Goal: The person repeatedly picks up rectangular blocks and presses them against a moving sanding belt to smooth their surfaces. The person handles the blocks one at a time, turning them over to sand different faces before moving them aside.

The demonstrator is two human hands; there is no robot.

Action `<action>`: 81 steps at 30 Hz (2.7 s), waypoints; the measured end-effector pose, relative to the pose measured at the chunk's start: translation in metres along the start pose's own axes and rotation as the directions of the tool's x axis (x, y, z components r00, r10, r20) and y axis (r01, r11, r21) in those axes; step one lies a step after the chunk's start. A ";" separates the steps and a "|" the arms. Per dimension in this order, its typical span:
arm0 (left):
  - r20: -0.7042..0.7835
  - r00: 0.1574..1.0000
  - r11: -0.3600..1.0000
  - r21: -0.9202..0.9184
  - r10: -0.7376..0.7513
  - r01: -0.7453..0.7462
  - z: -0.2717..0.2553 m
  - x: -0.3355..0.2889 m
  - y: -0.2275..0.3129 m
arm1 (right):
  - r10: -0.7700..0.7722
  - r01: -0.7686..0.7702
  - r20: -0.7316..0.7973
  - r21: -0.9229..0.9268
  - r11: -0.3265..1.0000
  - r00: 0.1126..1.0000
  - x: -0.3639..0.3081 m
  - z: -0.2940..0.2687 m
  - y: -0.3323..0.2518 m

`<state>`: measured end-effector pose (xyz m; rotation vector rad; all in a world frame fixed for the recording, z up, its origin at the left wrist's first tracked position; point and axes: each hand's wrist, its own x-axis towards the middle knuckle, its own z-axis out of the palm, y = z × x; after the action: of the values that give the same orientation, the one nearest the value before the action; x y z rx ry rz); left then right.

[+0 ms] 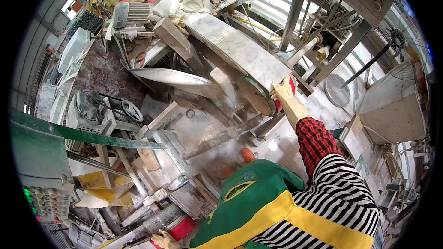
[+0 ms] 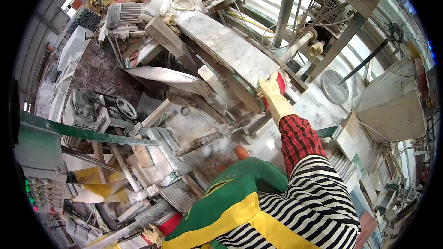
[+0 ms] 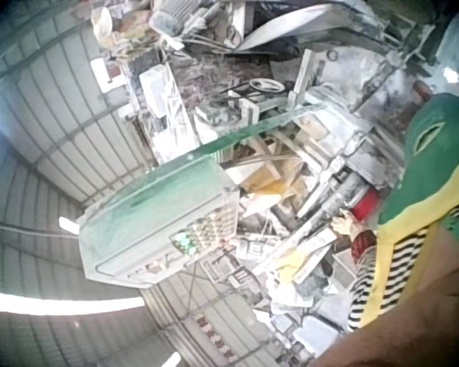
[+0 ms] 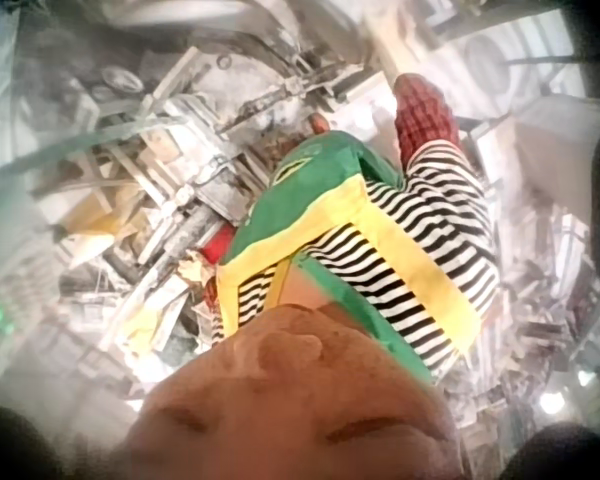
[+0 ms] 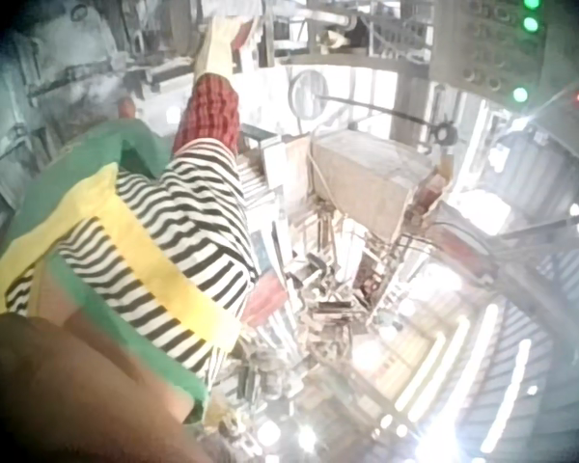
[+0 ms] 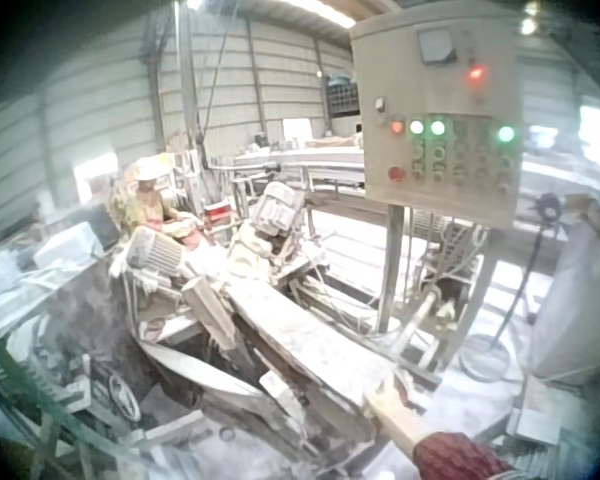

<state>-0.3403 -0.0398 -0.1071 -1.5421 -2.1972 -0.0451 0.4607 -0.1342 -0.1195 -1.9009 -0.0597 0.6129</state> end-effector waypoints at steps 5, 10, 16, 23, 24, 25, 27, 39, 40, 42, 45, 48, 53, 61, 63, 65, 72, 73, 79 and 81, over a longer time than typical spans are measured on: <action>0.093 0.994 0.997 -0.024 -0.065 0.068 -0.015 -0.001 0.004 | 0.131 -0.131 0.013 0.011 0.991 0.991 -0.002 0.011 -0.013; 0.195 0.976 0.991 -0.070 -0.101 0.116 -0.023 0.009 -0.001 | 0.103 -0.123 0.133 0.154 0.980 0.986 0.008 0.002 -0.003; 0.134 0.990 0.981 -0.184 -0.036 0.061 0.012 0.037 -0.065 | -0.013 0.006 0.011 0.484 0.875 1.000 -0.008 0.007 0.071; -0.337 0.929 0.987 0.014 0.156 -0.161 0.022 0.032 -0.074 | 0.482 -0.465 0.184 -0.128 0.876 0.857 -0.093 -0.013 0.182; -0.400 0.898 0.982 0.109 0.186 -0.155 0.026 0.027 -0.070 | 0.492 -0.413 0.242 -0.311 0.856 0.836 -0.105 -0.015 0.188; -0.457 0.862 0.969 0.207 0.220 -0.138 0.029 0.022 -0.065 | 0.513 -0.338 0.294 -0.482 0.808 0.807 -0.116 -0.014 0.196; 0.051 0.998 0.999 -0.003 -0.042 0.042 -0.012 0.027 -0.042 | 0.586 -0.137 0.353 -0.764 0.630 0.730 -0.127 -0.018 0.207; -0.044 0.998 0.999 -0.009 -0.049 0.049 -0.007 0.024 -0.038 | 0.219 0.509 0.733 -0.625 0.592 0.644 -0.157 0.118 0.103; -0.039 0.998 0.999 -0.020 -0.041 0.040 -0.011 0.024 -0.034 | 0.150 0.564 0.777 -0.561 0.606 0.612 -0.153 0.119 0.116; -0.064 0.997 0.999 -0.011 -0.048 0.047 0.002 0.024 -0.038 | 0.005 0.672 0.853 -0.415 0.613 0.522 -0.142 0.129 0.157; -0.046 0.997 0.998 -0.005 -0.059 0.059 0.001 0.023 -0.033 | 0.010 0.466 0.858 -0.289 0.836 0.514 -0.138 0.120 0.182; -0.137 0.989 0.998 -0.003 -0.060 0.060 0.013 0.013 -0.046 | 0.267 0.276 0.679 -0.580 0.767 0.683 -0.155 0.104 0.142; -0.190 0.982 1.000 0.004 -0.012 0.013 0.002 0.013 -0.030 | 0.381 0.141 0.559 -0.678 0.721 0.737 -0.125 0.057 0.181; -0.172 0.985 1.000 -0.025 0.001 -0.005 -0.030 0.010 -0.013 | 0.384 0.131 0.558 -0.673 0.728 0.736 -0.135 0.045 0.188; -0.205 0.979 1.000 -0.026 -0.001 -0.005 -0.035 0.004 -0.008 | 0.359 0.144 0.564 -0.659 0.738 0.744 -0.137 0.050 0.186; -0.250 0.968 1.000 -0.017 -0.012 0.008 -0.029 0.001 -0.010 | 0.333 0.162 0.573 -0.646 0.746 0.748 -0.140 0.059 0.180; -0.207 0.978 1.000 -0.014 0.001 -0.004 -0.030 0.003 -0.005 | 0.215 0.431 0.686 -0.637 0.639 0.695 -0.132 0.067 0.198; -0.204 0.979 1.000 -0.010 0.000 -0.002 -0.031 0.003 -0.003 | 0.236 0.413 0.685 -0.639 0.649 0.689 -0.132 0.066 0.199; -0.210 0.978 1.000 0.008 -0.011 0.013 -0.028 0.000 -0.003 | 0.333 0.297 0.635 -0.678 0.672 0.697 -0.136 0.065 0.191; -0.182 0.983 1.000 0.003 -0.024 0.025 -0.032 0.000 0.001 | 0.323 0.324 0.630 -0.693 0.644 0.706 -0.136 0.064 0.191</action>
<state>-0.3285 -0.0487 -0.0790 -1.4473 -2.0708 -0.1815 0.2692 -0.2013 -0.2528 -2.3290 -0.9984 1.5042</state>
